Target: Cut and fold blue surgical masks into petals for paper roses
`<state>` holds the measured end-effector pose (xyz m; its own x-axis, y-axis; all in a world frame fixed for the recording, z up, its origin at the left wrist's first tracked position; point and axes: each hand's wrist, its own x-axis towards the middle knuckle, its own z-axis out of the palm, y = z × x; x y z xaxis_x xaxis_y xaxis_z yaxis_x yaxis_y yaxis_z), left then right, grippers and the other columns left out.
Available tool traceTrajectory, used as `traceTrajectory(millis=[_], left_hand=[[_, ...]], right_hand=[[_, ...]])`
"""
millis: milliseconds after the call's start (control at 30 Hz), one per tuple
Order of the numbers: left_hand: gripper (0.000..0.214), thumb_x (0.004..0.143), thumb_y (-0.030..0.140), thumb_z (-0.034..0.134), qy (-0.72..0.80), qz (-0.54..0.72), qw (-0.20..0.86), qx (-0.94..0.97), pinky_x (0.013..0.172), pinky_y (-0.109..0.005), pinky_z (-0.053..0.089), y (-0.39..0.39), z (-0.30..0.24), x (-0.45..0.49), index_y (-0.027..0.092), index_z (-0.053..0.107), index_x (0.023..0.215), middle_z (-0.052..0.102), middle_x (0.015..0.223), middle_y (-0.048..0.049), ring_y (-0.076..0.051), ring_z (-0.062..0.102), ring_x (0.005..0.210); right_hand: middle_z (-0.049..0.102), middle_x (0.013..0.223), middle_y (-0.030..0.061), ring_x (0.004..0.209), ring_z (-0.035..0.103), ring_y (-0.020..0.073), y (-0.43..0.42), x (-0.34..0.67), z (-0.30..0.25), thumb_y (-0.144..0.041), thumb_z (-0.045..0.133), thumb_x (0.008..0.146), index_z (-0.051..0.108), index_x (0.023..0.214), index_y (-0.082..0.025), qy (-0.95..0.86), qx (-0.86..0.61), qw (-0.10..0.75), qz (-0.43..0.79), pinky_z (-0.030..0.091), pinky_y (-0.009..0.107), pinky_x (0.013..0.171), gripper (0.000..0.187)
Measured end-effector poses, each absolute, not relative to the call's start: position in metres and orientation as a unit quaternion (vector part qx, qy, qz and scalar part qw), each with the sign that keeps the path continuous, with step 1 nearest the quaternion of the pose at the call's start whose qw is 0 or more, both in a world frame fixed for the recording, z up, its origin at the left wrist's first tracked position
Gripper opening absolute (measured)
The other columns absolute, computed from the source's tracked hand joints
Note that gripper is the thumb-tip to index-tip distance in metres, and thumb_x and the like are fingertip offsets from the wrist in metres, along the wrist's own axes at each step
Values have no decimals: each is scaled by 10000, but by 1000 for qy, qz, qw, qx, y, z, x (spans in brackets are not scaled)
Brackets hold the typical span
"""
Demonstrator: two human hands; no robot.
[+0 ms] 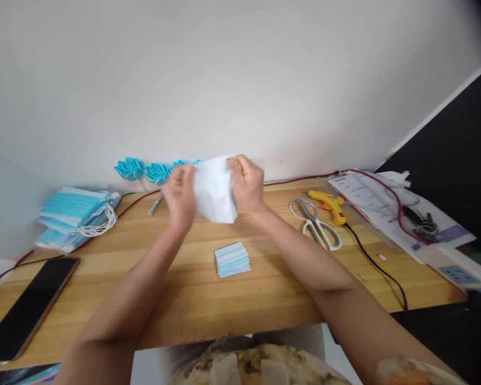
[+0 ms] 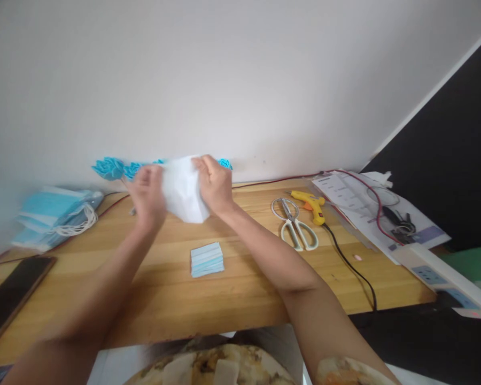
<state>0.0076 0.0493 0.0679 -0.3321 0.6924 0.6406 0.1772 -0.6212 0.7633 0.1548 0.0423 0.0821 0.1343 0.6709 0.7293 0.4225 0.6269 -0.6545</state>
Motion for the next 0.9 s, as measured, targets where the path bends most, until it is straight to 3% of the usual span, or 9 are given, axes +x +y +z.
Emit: traceTrajectory(millis=[133,467,600,733,800,900], left_hand=[[254,934,394,602,390,737,162,527,698,-252,421,54,77,-4,170,649,824,573,746,7,-121,528,708],[224,935,365,611,382,753,84,530,717,-247,442,34,93,1,179,657,819,593,750,12,-117,538,723],[267,942,417,595,389,748,93,530,731,-254,439,36,90,0,180,636,825,564,740,20,-124,538,731],[294,936,440,596,384,751,118,524,722,-252,424,36,87,3,179,617,802,551,730,20,-127,526,726],[289,934,437,595,387,746,136,525,715,-250,417,32,85,6,180,619,805,557,734,18,-125,522,720],[306,920,457,609,393,744,172,512,698,-240,417,23,79,9,179,617,790,549,722,18,-119,517,705]], right_hand=[[219,603,-44,593,249,108,46,159,87,-532,398,993,251,652,-232,-644,-426,626,107,278,277,583,477],[218,615,-42,587,253,102,36,166,101,-587,463,956,270,642,-227,-650,-396,633,138,269,261,551,516],[315,606,-42,574,331,100,39,168,101,-712,534,862,356,632,-226,-614,-378,620,310,307,247,535,566],[409,564,-20,554,418,127,40,170,96,-851,407,812,439,625,-226,-571,-372,543,491,354,263,525,653],[386,570,-31,553,394,120,35,170,92,-838,468,789,420,623,-227,-564,-376,546,493,334,261,525,635],[277,594,-58,563,290,93,25,168,86,-747,583,781,329,614,-230,-569,-407,603,383,251,254,529,601]])
